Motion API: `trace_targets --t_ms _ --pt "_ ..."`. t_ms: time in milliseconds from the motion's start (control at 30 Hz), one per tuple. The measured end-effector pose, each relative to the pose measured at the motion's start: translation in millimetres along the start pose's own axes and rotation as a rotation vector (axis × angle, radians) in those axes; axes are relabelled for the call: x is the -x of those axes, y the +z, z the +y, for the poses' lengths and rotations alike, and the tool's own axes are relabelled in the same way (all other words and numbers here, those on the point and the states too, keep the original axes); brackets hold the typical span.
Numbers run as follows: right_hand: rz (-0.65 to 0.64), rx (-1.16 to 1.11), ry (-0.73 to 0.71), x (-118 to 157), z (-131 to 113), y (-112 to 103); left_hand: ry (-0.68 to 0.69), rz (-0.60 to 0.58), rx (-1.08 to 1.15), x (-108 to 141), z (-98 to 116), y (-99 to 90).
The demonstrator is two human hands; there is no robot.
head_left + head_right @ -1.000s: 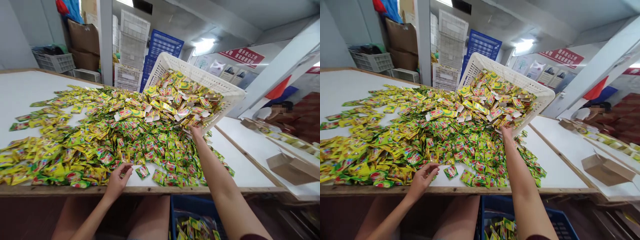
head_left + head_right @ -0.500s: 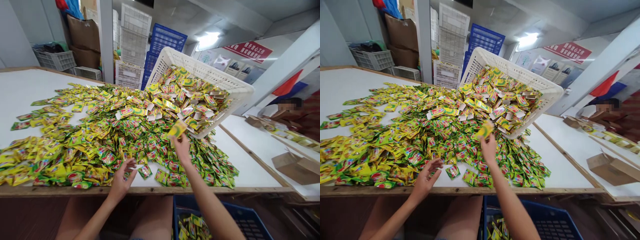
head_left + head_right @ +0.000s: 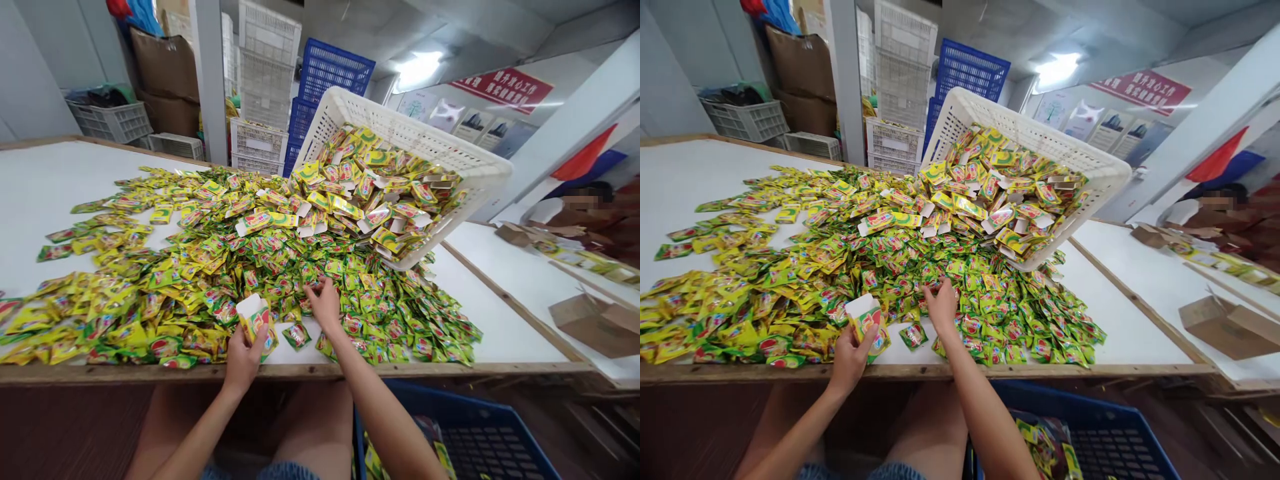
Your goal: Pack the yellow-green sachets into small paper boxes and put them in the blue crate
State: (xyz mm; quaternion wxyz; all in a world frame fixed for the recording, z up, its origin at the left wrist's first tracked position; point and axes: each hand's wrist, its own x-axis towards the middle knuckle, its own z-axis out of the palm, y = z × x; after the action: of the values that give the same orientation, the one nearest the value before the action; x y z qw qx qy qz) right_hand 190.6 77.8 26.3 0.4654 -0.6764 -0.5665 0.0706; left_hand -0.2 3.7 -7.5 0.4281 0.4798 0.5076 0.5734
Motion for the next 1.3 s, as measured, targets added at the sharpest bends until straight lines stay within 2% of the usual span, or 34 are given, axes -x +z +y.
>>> trace_targets --t_ms 167,367,500,633,733,833,867,933,1000,1067,1167,1300 --pt "-0.091 0.029 0.014 -1 5 19 0.008 -0.038 -0.052 -1 1 -3.9" --pt "-0.035 0.182 -0.083 -5 7 8 -0.027 -0.085 0.002 -2 4 -1.9" --pt "-0.091 0.142 -0.094 -8 10 9 -0.029 -0.096 -0.008 -3 1 -2.5" --pt "-0.084 0.123 -0.099 -5 12 9 -0.013 -0.085 0.0 -2 -3 -3.8" --pt "-0.125 0.176 -0.192 -12 17 -12 -0.01 -0.099 0.01 -1 -2 -3.8" --pt "-0.139 0.273 -0.225 -41 30 -58 -0.015 -0.116 -0.005 -1 1 -3.3" --pt "-0.146 0.355 -0.22 -55 36 -76 -0.014 -0.118 -0.008 -1 1 -2.9" --pt "-0.289 0.781 -0.238 -84 48 -107 -0.011 -0.116 -0.011 -2 2 -1.7" --pt "-0.424 0.941 -0.253 -108 61 -127 0.0 -0.121 -0.025 -2 2 -0.3" --pt "-0.533 0.95 -0.265 -122 71 -133 0.01 -0.138 -0.051 -2 2 0.6" --pt "-0.636 0.934 -0.264 -129 83 -123 0.012 -0.15 -0.069 -1 4 0.2" --pt "-0.629 0.881 -0.21 -127 94 -113 -0.008 -0.162 -0.041 0 5 -1.7"
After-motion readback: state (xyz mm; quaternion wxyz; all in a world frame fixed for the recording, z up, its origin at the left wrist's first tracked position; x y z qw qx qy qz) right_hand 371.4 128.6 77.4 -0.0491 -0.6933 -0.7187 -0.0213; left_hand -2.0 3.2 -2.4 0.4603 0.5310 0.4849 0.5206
